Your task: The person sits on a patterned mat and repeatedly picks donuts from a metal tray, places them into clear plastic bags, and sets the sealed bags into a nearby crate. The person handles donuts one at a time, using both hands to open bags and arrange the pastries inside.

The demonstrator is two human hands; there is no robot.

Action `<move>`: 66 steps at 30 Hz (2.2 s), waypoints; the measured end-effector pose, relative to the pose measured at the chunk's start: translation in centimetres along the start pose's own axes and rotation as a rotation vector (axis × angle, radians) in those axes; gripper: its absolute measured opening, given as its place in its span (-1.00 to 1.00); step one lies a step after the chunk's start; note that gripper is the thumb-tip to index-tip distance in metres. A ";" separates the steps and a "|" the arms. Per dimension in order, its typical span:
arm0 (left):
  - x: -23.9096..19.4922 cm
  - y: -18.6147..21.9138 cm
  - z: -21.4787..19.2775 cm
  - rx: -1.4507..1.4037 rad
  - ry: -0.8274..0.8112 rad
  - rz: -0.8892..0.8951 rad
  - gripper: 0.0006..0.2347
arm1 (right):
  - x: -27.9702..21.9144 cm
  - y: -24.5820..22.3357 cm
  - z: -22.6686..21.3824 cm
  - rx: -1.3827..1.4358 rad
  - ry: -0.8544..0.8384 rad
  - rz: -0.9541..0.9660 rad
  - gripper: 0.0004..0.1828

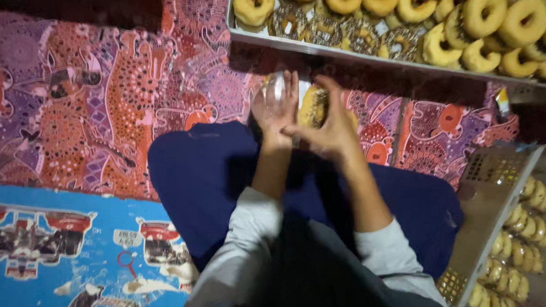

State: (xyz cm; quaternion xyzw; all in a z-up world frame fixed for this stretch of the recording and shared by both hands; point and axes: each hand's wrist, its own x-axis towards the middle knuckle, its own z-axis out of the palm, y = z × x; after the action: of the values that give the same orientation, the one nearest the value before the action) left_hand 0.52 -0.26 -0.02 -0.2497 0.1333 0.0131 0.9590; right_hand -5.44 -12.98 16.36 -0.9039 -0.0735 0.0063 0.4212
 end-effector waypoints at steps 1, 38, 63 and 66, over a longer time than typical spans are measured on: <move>0.1 -0.2 0.0 0.024 0.033 0.002 -0.68 | 0.1 -0.1 0.5 0.009 -0.015 -0.030 0.31; -16.0 0.8 13.0 2.558 -0.973 0.936 -0.24 | 0.3 -5.4 0.5 0.261 -0.152 -0.184 -0.28; -22.0 9.6 16.0 1.736 -0.107 0.599 -0.74 | -0.9 -15.2 9.2 0.007 -0.221 -0.870 -0.58; -23.3 9.6 16.3 2.157 0.171 0.646 -0.76 | -0.6 -14.6 9.8 -0.093 -0.187 -0.867 -0.60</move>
State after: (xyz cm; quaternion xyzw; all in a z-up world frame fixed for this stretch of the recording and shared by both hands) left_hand -18.73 16.96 15.27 0.7548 0.1985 0.1212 0.6133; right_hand -8.60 3.63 21.10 -0.8033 -0.4836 -0.0925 0.3352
